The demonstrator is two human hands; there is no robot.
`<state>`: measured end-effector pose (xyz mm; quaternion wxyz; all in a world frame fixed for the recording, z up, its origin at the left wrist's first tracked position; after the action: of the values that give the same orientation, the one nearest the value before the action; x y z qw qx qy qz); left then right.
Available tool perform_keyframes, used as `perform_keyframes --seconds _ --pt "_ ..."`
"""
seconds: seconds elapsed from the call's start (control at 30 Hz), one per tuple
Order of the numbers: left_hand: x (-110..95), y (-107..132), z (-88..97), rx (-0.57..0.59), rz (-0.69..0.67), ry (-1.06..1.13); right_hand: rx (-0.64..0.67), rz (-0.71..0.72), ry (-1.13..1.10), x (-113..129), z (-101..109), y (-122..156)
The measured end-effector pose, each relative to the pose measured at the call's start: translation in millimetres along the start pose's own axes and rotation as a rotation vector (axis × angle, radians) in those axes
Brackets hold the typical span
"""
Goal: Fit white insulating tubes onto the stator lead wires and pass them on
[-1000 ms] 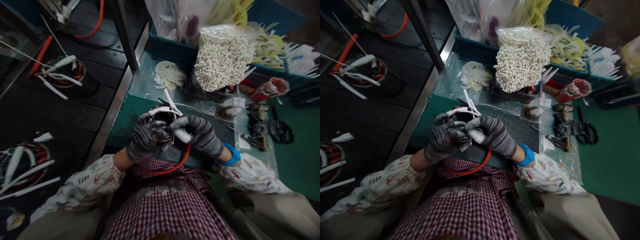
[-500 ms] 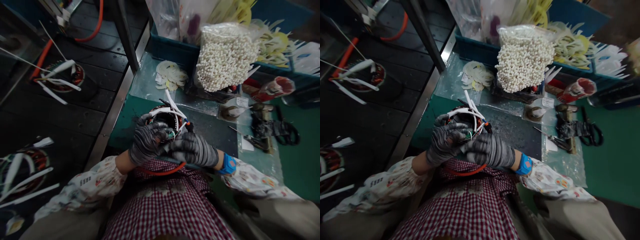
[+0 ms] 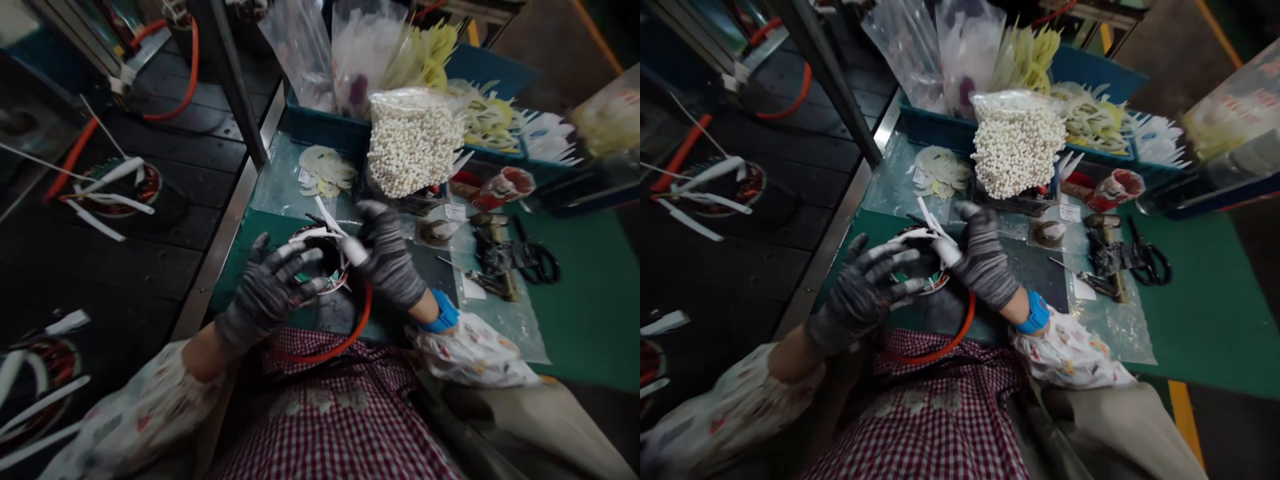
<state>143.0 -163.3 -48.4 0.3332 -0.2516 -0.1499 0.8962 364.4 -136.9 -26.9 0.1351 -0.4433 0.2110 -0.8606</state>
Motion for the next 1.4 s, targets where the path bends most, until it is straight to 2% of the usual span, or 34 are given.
perform_keyframes --seconds 0.07,0.13,0.23,0.37,0.43,0.47,0.53,0.63,0.73,0.83,0.97,1.1,1.2,1.27,1.37,1.4 --pt "-1.9 1.5 11.3 -0.007 -0.140 -0.071 0.205 -0.090 0.039 -12.1 -11.9 6.3" --pt "-7.5 -0.5 19.4 0.039 -0.311 -0.156 0.364 -0.123 0.074 -22.8 -23.0 2.6" --pt "-19.9 -10.4 30.6 0.084 -0.498 -0.215 0.524 0.013 0.065 -31.4 -33.1 -26.0" --pt "-34.9 -24.7 40.8 0.082 -0.524 -0.330 0.839 0.241 -0.095 -33.8 -46.8 -62.6" --pt "-37.5 -24.0 41.3 0.072 -0.514 -0.407 0.911 0.285 -0.125 -31.6 -48.5 -68.1" --pt "-37.1 -21.4 40.7 0.056 -0.506 -0.426 0.892 0.297 -0.091 -29.6 -46.0 -68.7" --pt "-32.7 -13.7 36.6 0.015 -0.473 -0.407 0.772 0.314 0.043 -23.6 -32.6 -69.1" --pt "-22.0 -3.9 24.7 -0.047 -0.382 -0.280 0.445 0.310 0.339 -12.0 6.0 -81.4" --pt "-13.2 -3.0 12.5 -0.089 -0.305 -0.202 0.186 0.246 0.665 -8.1 34.8 -112.4" --pt "-10.1 -6.1 7.6 -0.107 -0.316 -0.156 0.161 0.181 0.769 -18.2 29.6 -144.6" --pt "-11.6 -4.4 3.9 -0.144 -0.300 -0.157 0.122 0.164 0.678 -34.5 12.4 -161.6" --pt "-16.4 -1.2 -11.9 -0.230 -0.183 -0.231 0.120 0.219 0.561 -31.7 17.9 -152.4" --pt "-16.5 -4.8 -24.8 -0.283 -0.095 -0.277 0.169 0.302 0.363 -6.1 37.8 -131.7" --pt "-16.1 -8.0 -27.3 -0.318 -0.109 -0.272 0.124 0.299 0.193 19.2 60.8 -110.4" --pt "-13.2 -11.5 -25.0 -0.297 -0.155 -0.232 -0.161 0.111 -0.226 47.0 101.8 -69.4" --pt "-12.0 -12.0 -24.0 -0.274 -0.163 -0.220 -0.153 0.037 -0.291 51.7 105.2 -55.0"
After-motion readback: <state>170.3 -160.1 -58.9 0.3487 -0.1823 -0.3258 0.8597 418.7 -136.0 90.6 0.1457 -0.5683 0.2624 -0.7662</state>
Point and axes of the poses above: each hand's wrist, its own y-axis away from the middle knuckle, its own z-axis out of the back of the hand, x = y × z, the point moved 5 cm from there along -y, towards the middle knuckle
